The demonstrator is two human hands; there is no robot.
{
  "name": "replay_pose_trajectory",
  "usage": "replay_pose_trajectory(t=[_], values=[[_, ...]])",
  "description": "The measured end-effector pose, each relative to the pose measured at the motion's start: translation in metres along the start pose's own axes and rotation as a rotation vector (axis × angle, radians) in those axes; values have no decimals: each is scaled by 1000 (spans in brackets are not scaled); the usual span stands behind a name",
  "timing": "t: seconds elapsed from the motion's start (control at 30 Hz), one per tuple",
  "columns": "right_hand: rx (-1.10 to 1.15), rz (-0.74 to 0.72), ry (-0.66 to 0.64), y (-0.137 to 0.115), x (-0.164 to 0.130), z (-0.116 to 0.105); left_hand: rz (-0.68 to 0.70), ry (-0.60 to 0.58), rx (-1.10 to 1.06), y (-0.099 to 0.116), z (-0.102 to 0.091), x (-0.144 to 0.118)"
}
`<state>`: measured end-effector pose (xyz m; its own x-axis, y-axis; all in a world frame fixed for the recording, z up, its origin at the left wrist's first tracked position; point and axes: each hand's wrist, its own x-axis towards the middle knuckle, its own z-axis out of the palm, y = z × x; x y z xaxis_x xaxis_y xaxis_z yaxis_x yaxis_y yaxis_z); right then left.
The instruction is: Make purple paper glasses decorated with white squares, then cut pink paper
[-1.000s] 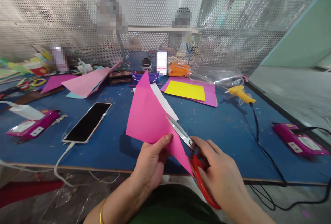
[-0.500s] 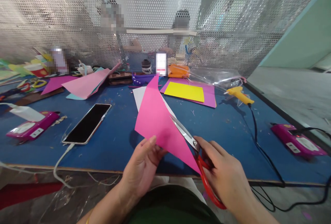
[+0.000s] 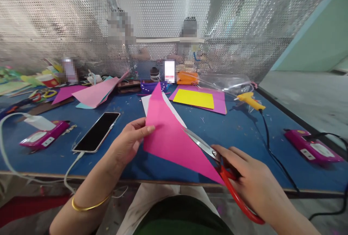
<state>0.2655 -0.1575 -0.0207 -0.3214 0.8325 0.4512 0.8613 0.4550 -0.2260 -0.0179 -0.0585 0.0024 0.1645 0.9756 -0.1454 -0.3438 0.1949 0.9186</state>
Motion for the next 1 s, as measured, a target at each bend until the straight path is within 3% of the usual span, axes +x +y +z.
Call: replay_pose_trajectory(t=[0.17,0.33,0.63,1.0], values=[[-30,1,-7,1,-4,0,-126,-19,8,-10,11,-6],[-15,26,-29,0,-7,3,-96,18,23,-23,17,-13],[77,64,-97,-6,-9,5,-91,0,52,-30,10,-20],[96,53,-41,-13,-7,10,-135,9,23,-35,6,-21]])
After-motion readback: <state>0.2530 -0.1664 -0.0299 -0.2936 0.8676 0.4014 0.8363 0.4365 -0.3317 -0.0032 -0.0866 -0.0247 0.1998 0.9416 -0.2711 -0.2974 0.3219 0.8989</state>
